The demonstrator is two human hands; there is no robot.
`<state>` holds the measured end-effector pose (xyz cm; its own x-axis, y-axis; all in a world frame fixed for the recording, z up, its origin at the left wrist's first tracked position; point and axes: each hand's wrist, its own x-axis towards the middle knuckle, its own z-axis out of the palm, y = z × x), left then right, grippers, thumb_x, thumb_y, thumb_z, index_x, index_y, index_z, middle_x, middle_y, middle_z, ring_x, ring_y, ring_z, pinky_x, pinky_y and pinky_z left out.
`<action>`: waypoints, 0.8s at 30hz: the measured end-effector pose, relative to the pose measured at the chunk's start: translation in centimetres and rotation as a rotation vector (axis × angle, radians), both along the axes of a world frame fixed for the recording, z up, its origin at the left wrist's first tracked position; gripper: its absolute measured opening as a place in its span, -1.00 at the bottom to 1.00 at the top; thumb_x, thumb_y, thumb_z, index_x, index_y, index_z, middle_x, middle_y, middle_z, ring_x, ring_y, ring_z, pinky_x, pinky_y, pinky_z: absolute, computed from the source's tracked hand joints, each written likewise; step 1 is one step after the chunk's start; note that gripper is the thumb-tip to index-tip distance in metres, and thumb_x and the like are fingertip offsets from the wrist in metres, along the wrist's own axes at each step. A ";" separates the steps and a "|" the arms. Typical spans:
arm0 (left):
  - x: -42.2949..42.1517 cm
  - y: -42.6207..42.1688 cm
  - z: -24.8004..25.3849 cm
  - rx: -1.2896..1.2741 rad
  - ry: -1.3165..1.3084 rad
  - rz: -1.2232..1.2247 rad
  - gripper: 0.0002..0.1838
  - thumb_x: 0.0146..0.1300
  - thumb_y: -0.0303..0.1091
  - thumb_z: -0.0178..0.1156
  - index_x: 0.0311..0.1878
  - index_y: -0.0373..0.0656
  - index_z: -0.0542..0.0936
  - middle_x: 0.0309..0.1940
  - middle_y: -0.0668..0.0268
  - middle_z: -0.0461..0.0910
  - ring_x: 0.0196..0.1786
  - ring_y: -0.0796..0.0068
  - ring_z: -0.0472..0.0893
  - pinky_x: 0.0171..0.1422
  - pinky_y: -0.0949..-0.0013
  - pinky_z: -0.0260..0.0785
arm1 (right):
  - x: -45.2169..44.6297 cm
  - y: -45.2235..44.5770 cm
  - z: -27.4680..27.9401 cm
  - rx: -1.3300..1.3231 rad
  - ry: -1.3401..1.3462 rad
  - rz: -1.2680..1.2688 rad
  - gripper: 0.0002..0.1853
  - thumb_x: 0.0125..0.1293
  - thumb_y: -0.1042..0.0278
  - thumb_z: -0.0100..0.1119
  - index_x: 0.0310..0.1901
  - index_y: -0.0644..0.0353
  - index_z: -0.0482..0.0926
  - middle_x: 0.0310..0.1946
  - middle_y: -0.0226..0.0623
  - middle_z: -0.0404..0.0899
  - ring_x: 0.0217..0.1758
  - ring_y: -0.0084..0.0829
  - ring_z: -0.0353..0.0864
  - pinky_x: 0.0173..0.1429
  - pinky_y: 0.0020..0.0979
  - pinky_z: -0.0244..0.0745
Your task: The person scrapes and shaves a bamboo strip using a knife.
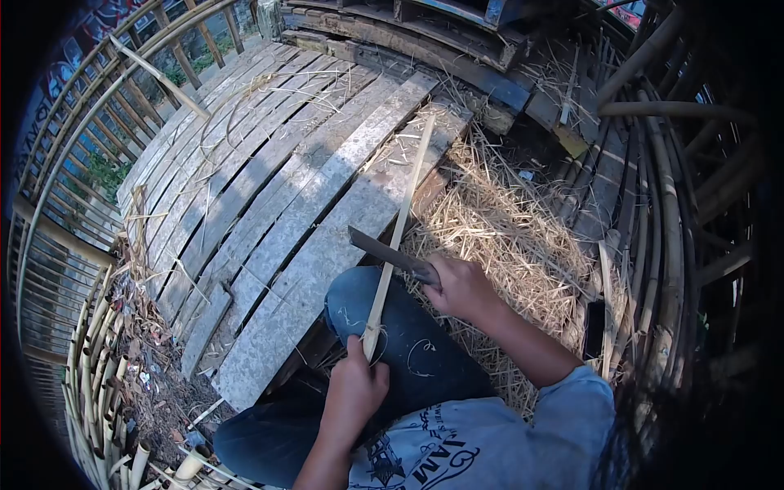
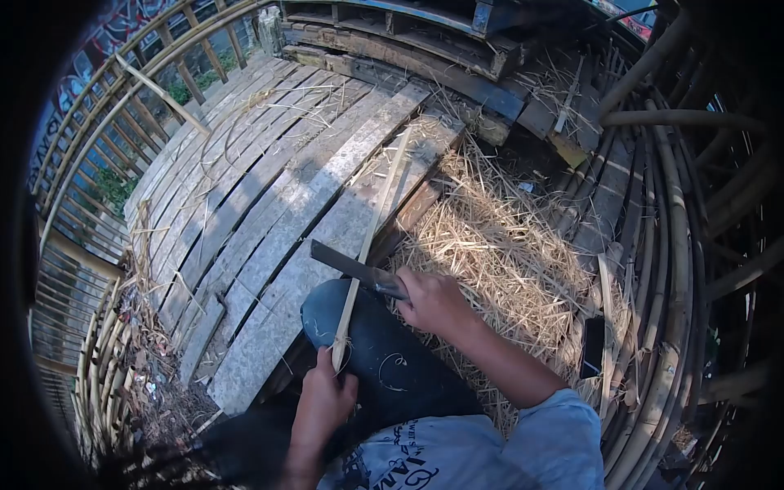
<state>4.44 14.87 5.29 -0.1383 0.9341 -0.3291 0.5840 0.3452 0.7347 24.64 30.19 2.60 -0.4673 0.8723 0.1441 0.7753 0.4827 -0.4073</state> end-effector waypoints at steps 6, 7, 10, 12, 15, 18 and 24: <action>-1.0 -1.3 -1.5 0.016 -0.176 -0.036 -0.57 0.19 -0.49 0.19 0.13 -0.38 0.44 -0.49 0.03 0.60 -0.49 0.31 0.63 -0.36 0.26 0.46 | 0.3 1.8 -0.1 -0.062 0.109 0.086 -0.72 -0.03 0.28 0.38 -0.34 0.16 0.49 -0.45 -0.17 0.59 -0.37 -0.05 0.65 -0.22 -0.09 0.54; -0.9 -1.1 -1.2 0.061 -0.192 -0.055 -0.56 0.19 -0.49 0.19 0.15 -0.38 0.44 -0.49 0.07 0.59 -0.51 0.40 0.59 -0.37 0.30 0.44 | 0.0 1.5 1.4 -0.057 0.118 0.085 -0.72 -0.03 0.28 0.38 -0.34 0.16 0.49 -0.45 -0.17 0.59 -0.37 -0.05 0.65 -0.22 -0.09 0.54; -0.5 -1.2 -1.4 -0.029 -0.244 -0.008 -0.60 0.19 -0.46 0.22 0.09 -0.36 0.43 -0.49 0.03 0.58 -0.42 0.23 0.58 -0.32 0.23 0.44 | -0.3 0.3 3.1 -0.025 0.055 0.247 -0.73 -0.11 0.34 0.37 -0.37 0.16 0.50 -0.49 -0.23 0.51 -0.35 -0.12 0.61 -0.30 -0.15 0.50; -0.4 -1.3 -2.3 0.029 -0.246 -0.012 -0.54 0.19 -0.48 0.24 0.16 -0.37 0.43 -0.50 0.09 0.60 -0.50 0.37 0.61 -0.38 0.29 0.44 | -0.1 0.4 3.4 0.001 0.048 0.297 -0.73 -0.11 0.32 0.37 -0.38 0.15 0.49 -0.48 -0.24 0.51 -0.35 -0.12 0.61 -0.29 -0.15 0.50; -0.3 -1.3 -1.8 -0.010 -0.121 -0.043 -0.59 0.19 -0.47 0.24 0.09 -0.38 0.44 -0.46 -0.03 0.63 -0.40 0.03 0.69 -0.34 0.18 0.48 | 0.3 0.4 2.1 -0.044 0.008 0.310 -0.77 -0.11 0.35 0.33 -0.41 0.17 0.50 -0.48 -0.20 0.52 -0.35 -0.09 0.62 -0.28 -0.11 0.50; -0.4 -1.2 -1.4 -0.011 -0.118 -0.043 -0.65 0.15 -0.41 0.26 -0.08 -0.36 0.38 -0.51 -0.15 0.60 -0.34 -0.22 0.65 -0.27 -0.08 0.50 | 0.3 1.4 1.1 -0.149 0.065 0.156 -0.83 -0.09 0.42 0.26 -0.43 0.22 0.51 -0.52 -0.06 0.57 -0.38 0.01 0.63 -0.28 -0.10 0.50; -0.1 -1.1 -2.0 0.026 -0.122 -0.034 -0.67 0.14 -0.45 0.26 -0.09 -0.36 0.38 -0.53 -0.16 0.59 -0.37 -0.23 0.64 -0.30 -0.08 0.50 | -1.2 0.2 2.3 -0.237 0.065 0.103 -0.84 -0.07 0.32 0.27 -0.50 0.20 0.55 -0.59 -0.08 0.59 -0.45 -0.03 0.65 -0.30 -0.15 0.52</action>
<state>4.35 13.76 3.28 -0.0670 0.9462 -0.3167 0.5009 0.3064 0.8094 23.43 30.34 4.92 -0.5517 0.8337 -0.0260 0.6956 0.4427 -0.5659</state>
